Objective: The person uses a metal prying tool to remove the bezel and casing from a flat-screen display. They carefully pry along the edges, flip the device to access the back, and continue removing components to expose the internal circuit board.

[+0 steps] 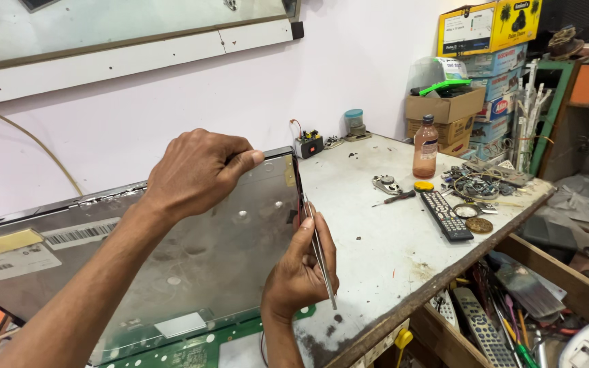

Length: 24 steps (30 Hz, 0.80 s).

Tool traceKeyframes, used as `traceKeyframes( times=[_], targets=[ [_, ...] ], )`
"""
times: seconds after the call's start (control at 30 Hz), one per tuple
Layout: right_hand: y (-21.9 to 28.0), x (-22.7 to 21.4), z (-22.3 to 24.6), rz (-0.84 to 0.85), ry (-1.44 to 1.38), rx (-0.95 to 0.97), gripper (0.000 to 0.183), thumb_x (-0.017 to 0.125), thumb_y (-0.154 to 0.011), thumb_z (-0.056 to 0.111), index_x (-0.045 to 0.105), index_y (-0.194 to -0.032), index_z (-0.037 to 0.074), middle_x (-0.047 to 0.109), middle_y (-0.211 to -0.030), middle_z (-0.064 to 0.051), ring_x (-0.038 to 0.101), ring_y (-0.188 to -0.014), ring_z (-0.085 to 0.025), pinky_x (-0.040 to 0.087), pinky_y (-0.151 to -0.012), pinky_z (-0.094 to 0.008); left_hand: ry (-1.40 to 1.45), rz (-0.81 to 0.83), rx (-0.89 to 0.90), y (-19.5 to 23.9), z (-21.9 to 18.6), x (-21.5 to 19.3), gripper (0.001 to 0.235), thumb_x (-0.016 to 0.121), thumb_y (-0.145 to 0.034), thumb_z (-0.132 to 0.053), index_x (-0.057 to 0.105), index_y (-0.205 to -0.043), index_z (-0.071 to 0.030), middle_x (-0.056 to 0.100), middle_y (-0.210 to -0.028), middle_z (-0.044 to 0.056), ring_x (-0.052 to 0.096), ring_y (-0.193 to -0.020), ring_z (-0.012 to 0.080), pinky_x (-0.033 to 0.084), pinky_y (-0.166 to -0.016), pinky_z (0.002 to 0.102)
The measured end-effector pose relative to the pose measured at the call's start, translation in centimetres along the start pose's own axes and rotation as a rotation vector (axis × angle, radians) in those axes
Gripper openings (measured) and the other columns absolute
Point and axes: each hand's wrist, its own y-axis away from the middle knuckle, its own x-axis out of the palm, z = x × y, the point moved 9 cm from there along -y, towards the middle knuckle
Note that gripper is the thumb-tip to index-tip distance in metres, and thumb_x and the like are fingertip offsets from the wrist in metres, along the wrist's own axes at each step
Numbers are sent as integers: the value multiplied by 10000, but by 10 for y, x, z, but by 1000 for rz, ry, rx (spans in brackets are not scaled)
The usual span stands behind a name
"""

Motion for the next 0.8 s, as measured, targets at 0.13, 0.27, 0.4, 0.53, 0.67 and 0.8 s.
traceKeyframes(
  times=[0.13,0.27,0.4,0.53,0.67,0.8],
  targets=[
    [3,1,8,-15,97,-91,183,652,-986,-5,690,-1142,-93,772,-1048,-221,799,-907,-241,693,-773,-284,17,-8,29,2,-2,-1,394,610,-940,-468,818,-889,-138,589,-404,32,515,-351,159,442,-439,373],
    [6,4,21,12,208,-180,186,650,-985,3,699,-1141,-87,781,-1029,-201,803,-873,-223,681,-730,-270,23,-33,57,4,-5,-5,389,613,-940,-449,829,-847,-138,576,-397,45,511,-353,159,435,-447,367],
    [5,5,21,-7,221,-95,196,646,-977,31,714,-1124,-80,789,-1002,-194,809,-832,-219,683,-711,-261,16,3,6,5,-3,-2,389,607,-942,-459,824,-849,-149,577,-394,44,510,-361,171,443,-449,379],
    [-1,-5,-12,-169,-3,292,201,674,-951,52,733,-1094,-76,793,-910,-227,813,-771,-250,664,-715,-293,12,0,10,5,-4,-3,381,608,-939,-458,824,-849,-156,576,-391,39,507,-359,171,447,-450,377],
    [0,-1,10,-82,104,79,209,666,-966,34,722,-1123,-93,784,-991,-227,802,-845,-247,687,-751,-289,29,-21,31,8,-7,-6,376,622,-931,-451,825,-838,-148,577,-391,37,512,-355,163,444,-449,371],
    [4,2,15,-29,62,19,257,657,-962,22,676,-1182,-110,763,-1080,-231,795,-936,-239,691,-811,-287,16,0,0,7,-5,-5,381,616,-934,-451,825,-833,-149,583,-399,48,517,-367,178,448,-452,379]
  ],
)
